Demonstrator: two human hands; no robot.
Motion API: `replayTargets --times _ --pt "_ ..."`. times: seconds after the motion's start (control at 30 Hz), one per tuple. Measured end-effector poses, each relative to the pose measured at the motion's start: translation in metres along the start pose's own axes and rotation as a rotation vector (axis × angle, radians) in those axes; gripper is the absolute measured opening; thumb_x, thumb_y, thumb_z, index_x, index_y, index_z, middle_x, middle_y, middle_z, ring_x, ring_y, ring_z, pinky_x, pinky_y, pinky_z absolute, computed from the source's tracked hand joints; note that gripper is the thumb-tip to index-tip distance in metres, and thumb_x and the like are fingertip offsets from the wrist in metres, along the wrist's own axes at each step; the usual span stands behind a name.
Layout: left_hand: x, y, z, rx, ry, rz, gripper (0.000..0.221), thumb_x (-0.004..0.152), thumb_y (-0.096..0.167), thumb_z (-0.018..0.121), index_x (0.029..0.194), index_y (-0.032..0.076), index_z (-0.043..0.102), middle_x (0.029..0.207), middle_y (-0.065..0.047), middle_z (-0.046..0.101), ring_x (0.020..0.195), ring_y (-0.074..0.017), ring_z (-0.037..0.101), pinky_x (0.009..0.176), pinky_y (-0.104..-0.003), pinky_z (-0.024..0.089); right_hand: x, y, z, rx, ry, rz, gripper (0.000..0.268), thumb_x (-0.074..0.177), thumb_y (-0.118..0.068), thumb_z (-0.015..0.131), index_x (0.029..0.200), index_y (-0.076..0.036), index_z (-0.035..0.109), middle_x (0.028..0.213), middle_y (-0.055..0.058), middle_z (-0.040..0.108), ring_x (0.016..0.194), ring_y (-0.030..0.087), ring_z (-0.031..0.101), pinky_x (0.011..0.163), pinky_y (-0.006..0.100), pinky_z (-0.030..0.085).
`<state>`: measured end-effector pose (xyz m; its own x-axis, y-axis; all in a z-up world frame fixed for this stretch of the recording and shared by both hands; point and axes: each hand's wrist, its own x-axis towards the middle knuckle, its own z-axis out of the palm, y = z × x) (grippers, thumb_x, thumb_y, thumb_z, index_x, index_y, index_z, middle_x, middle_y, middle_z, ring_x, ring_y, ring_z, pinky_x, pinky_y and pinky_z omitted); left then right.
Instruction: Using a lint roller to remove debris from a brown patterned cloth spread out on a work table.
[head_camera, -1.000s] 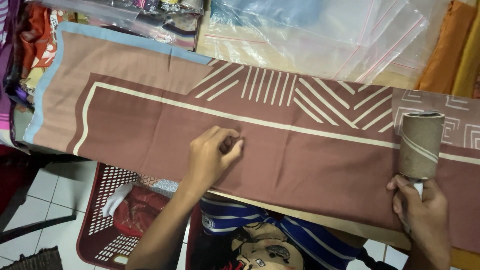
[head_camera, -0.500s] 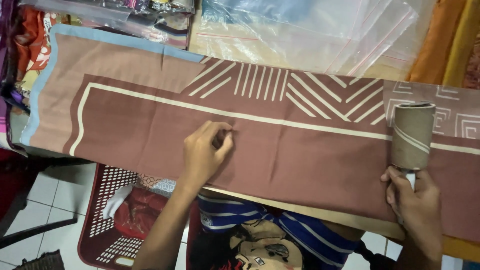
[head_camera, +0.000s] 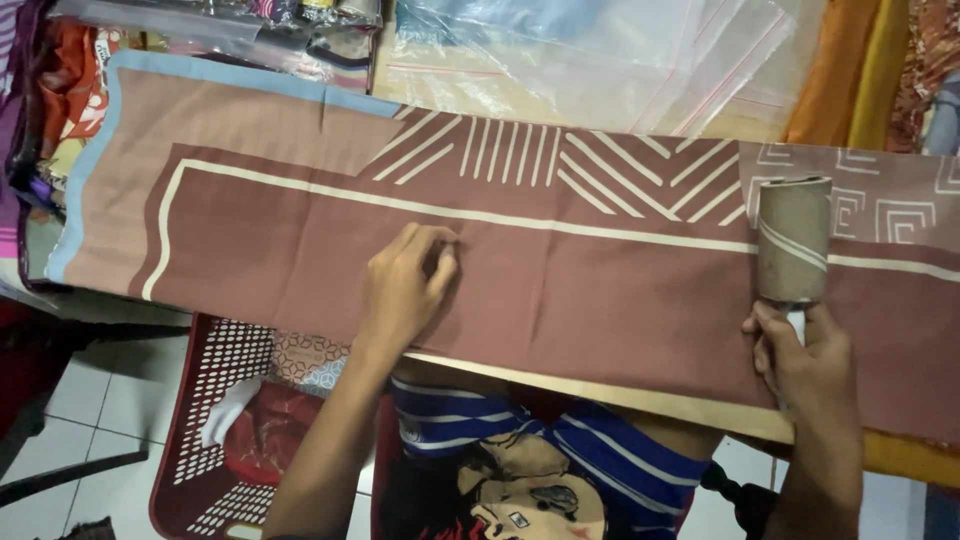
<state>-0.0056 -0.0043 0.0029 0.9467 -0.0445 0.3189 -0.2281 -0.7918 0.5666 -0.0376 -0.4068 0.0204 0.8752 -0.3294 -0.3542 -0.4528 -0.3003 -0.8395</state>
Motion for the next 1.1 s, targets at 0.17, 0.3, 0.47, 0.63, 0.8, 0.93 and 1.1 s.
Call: replayTargets --times 0.17,0.3,0.47,0.63,0.8,0.93,1.1 --pt "-0.004 -0.002 0.001 0.026 -0.032 0.029 0.015 0.092 0.017 0.071 0.105 0.012 0.07 0.097 -0.003 0.069 0.08 -0.0217 0.069 0.068 -0.039 0.055 0.006 0.013 -0.001 0.084 -0.016 -0.093 0.015 0.106 -0.016 0.062 0.096 -0.007 0.059 0.06 0.004 0.051 0.043 0.009 0.039 0.039 0.024 0.026" --pt "-0.004 0.006 -0.002 0.045 -0.04 0.046 0.015 0.095 0.02 0.069 0.106 0.009 0.069 0.099 -0.006 0.069 0.086 -0.0267 0.069 0.072 -0.044 0.055 0.012 0.022 -0.002 0.092 -0.029 -0.129 0.016 0.106 -0.015 0.061 0.091 -0.008 0.058 0.052 0.005 0.047 0.04 0.011 0.038 0.038 0.025 0.027" --pt "-0.008 0.008 0.003 0.141 -0.03 0.036 0.018 0.093 0.027 0.071 0.104 0.013 0.072 0.1 -0.005 0.067 0.083 -0.0306 0.068 0.064 -0.049 0.054 0.008 0.019 -0.003 0.079 -0.04 -0.17 0.017 0.104 -0.017 0.063 0.089 -0.01 0.058 0.051 0.003 0.046 0.04 0.009 0.038 0.038 0.025 0.026" --pt "-0.009 0.016 0.009 0.265 -0.004 0.068 0.014 0.091 0.017 0.07 0.105 0.018 0.072 0.097 -0.008 0.064 0.089 -0.0357 0.069 0.07 -0.048 0.059 0.029 0.047 0.003 0.087 0.026 -0.33 0.016 0.101 -0.016 0.066 0.088 -0.007 0.064 0.042 0.009 0.049 0.029 0.017 0.041 0.029 0.029 0.028" --pt "-0.001 0.068 0.033 0.39 -0.051 0.261 0.015 0.094 0.029 0.07 0.104 0.019 0.074 0.105 -0.007 0.065 0.104 -0.0333 0.064 0.079 -0.045 0.056 0.029 0.045 0.006 0.187 0.013 -0.303 0.012 0.099 -0.014 0.065 0.093 -0.004 0.061 0.05 0.01 0.056 0.032 0.016 0.046 0.029 0.029 0.034" --pt "0.013 0.11 0.081 0.319 -0.236 0.437 0.027 0.094 0.038 0.068 0.114 0.021 0.072 0.118 -0.006 0.065 0.118 -0.0338 0.059 0.09 -0.046 0.05 0.012 0.035 -0.024 0.21 -0.043 -0.246 0.019 0.104 -0.02 0.061 0.094 -0.004 0.062 0.045 0.011 0.053 0.029 0.016 0.045 0.026 0.025 0.032" --pt "0.028 0.171 0.139 0.173 -0.274 0.791 0.055 0.086 0.046 0.077 0.129 0.013 0.068 0.134 -0.013 0.063 0.13 -0.0364 0.054 0.102 -0.05 0.045 0.004 0.048 -0.084 0.101 -0.011 -0.328 0.017 0.106 -0.018 0.06 0.105 -0.001 0.058 0.052 0.016 0.06 0.033 0.02 0.053 0.029 0.028 0.038"
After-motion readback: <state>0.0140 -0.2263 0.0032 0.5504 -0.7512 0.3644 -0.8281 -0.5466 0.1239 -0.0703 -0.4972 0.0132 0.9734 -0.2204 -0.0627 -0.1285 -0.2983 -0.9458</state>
